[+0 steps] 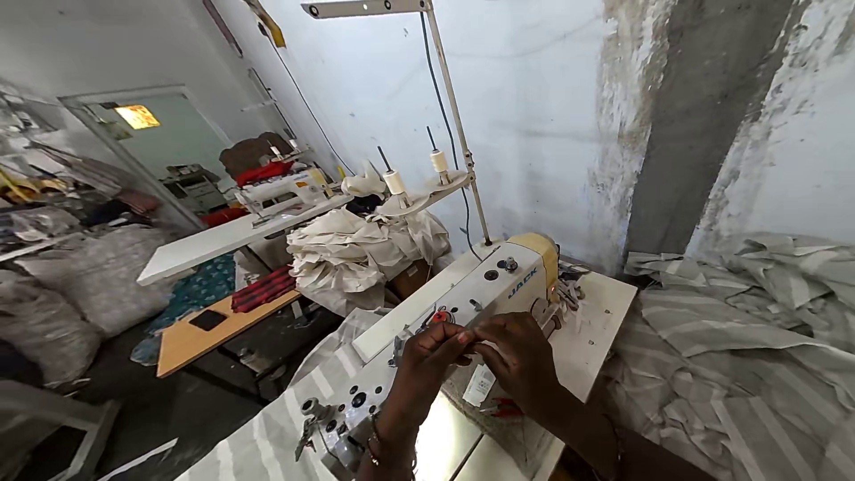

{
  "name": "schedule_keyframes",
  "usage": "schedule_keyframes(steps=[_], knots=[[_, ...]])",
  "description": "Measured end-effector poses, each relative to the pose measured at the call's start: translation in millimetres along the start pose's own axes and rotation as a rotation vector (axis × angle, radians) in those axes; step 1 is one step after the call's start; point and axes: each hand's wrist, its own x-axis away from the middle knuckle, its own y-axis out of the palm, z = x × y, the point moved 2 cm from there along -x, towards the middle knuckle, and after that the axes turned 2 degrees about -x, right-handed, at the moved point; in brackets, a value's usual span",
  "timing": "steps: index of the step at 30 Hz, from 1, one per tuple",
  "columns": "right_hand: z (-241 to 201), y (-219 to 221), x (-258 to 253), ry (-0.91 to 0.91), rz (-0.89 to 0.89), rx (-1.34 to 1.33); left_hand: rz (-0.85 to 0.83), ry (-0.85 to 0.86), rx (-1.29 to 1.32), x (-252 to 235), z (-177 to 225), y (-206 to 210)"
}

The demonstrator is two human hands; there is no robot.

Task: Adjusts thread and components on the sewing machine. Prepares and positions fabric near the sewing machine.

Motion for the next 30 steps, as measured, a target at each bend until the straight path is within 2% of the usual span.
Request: schedule_keyframes(steps=[2, 5, 8, 10, 14, 17, 19, 20, 21, 22, 23, 24, 25, 27, 28, 30], knots=[[-0.5, 9.0, -3.1, -0.028, 0.071, 0.019, 0.018, 0.017, -0.003, 0.0, -1.8, -0.3], [0.0, 9.1, -5.9, -0.075, 0.076, 0.001, 0.041, 0.038, -0.024, 1.6, -2.2, -1.8], [-0.6, 0.6, -2.7, -0.141, 0.017, -0.038, 0.019, 0.073, -0.140, 1.6, -5.8, -0.1], [0.5, -8.8, 1.8, -0.122, -0.105, -0.133, -0.003, 0.077, -0.186, 2.0, -7.1, 1.7], [10.1, -39.7, 35.0, -0.026, -0.508, -0.305, -0.002, 0.075, -0.203, 2.0, -6.4, -1.8], [26.8, -75.6, 91.0, 0.057, -0.909, -0.213, -0.011, 0.087, -0.185, 2.2, -6.2, -5.2], [33.8, -103.9, 113.1, 0.305, -1.346, -0.008, -0.032, 0.091, -0.182, 2.1, -6.0, -6.8], [40.3, -115.4, 115.5, 0.433, -1.491, 0.124, -0.042, 0.088, -0.185, 2.0, -5.8, -7.0], [51.1, -126.8, 114.4, 0.563, -1.562, 0.275, -0.050, 0.084, -0.185, 2.2, -5.7, -6.8], [63.9, -137.0, 110.1, 0.691, -1.539, 0.424, -0.054, 0.084, -0.182, 2.7, -5.9, -6.5], [70.2, -146.1, 97.2, 0.783, -1.430, 0.557, -0.051, 0.090, -0.176, 2.9, -5.8, -6.2], [72.7, -151.4, 81.7, 0.792, -1.259, 0.664, -0.047, 0.096, -0.169, 3.1, -5.5, -5.8], [73.3, -152.1, 68.0, 0.705, -1.034, 0.719, -0.045, 0.097, -0.160, 3.4, -5.1, -5.3], [67.5, -138.3, 44.8, 0.362, -0.575, 0.615, -0.055, 0.093, -0.153, 2.2, -5.7, -4.9], [56.7, -123.6, 33.4, 0.247, -0.432, 0.499, -0.057, 0.089, -0.155, 1.6, -6.0, -4.2], [24.9, -85.5, 16.5, 0.169, -0.301, 0.210, -0.059, 0.083, -0.171, 1.3, -5.6, -2.8]])
